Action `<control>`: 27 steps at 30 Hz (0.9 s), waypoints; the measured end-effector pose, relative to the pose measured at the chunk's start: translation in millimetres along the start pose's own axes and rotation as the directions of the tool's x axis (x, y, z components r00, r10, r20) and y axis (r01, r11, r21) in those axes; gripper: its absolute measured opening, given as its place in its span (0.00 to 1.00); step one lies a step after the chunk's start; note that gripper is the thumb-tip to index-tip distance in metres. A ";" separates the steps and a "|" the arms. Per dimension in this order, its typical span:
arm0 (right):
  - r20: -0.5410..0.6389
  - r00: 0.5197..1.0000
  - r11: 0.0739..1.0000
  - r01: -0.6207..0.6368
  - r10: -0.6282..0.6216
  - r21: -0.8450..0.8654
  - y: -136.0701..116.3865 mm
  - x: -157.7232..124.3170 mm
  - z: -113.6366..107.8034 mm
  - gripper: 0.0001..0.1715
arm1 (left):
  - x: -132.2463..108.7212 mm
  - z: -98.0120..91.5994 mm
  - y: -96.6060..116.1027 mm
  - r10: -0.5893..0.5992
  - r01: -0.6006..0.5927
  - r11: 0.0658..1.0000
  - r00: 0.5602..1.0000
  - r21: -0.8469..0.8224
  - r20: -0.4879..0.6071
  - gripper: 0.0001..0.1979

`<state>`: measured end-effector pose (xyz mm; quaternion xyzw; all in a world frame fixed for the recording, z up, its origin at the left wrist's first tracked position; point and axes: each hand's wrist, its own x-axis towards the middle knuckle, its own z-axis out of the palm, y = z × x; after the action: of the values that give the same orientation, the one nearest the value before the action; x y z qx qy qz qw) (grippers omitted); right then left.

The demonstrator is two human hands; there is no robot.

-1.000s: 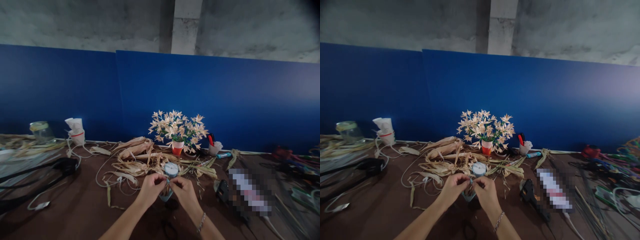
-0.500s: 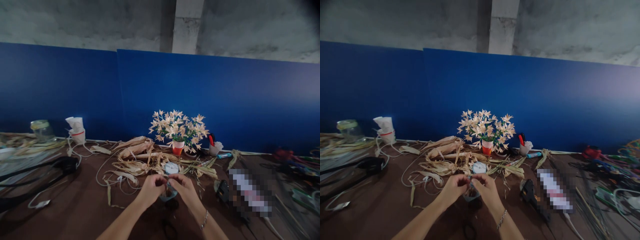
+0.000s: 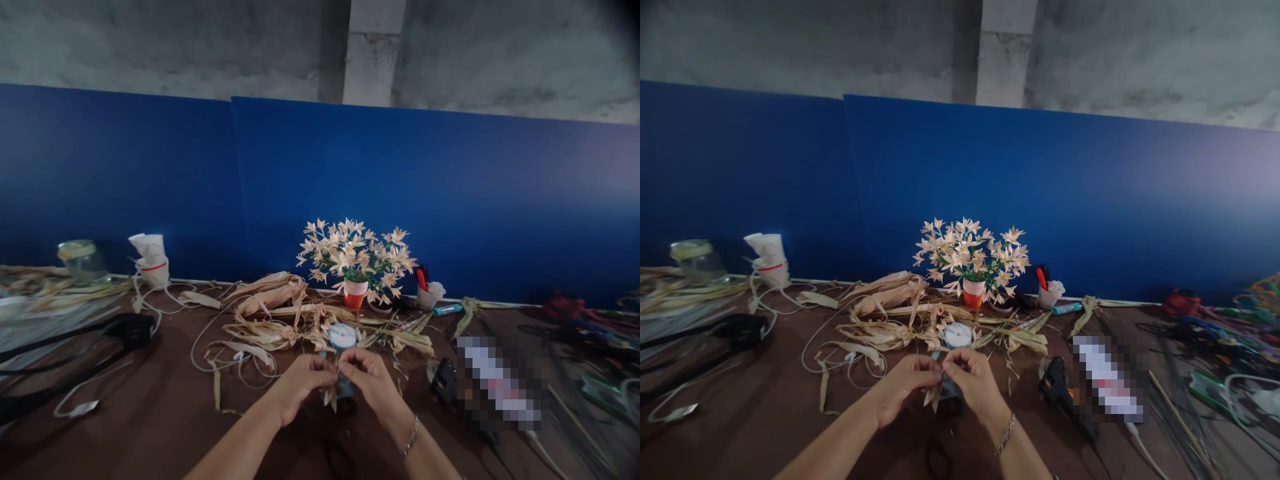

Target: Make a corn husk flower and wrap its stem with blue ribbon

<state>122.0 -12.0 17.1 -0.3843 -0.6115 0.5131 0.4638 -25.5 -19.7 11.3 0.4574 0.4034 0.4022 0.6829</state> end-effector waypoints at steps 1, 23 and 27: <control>0.012 1.000 1.000 -0.005 0.005 0.012 -0.2 -0.2 0.3 0.12 | -0.6 -0.8 0.1 -0.019 0.019 1.000 1.000 -0.014 0.018 0.08; 0.071 0.871 0.635 0.408 -0.486 -0.656 5.4 -2.8 -4.6 0.08 | 11.4 -16.2 2.9 0.098 -0.106 0.994 0.969 -0.021 -0.229 0.11; 0.145 0.819 0.501 0.469 -0.556 -0.727 -1.6 -2.8 -5.2 0.10 | 11.2 -16.5 1.5 0.058 -0.082 0.990 0.976 -0.112 -0.209 0.11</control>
<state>127.7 -13.6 18.5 -0.3654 -0.8239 0.0397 0.4314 -37.0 -4.0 6.4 0.3855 0.4303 0.4945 0.6494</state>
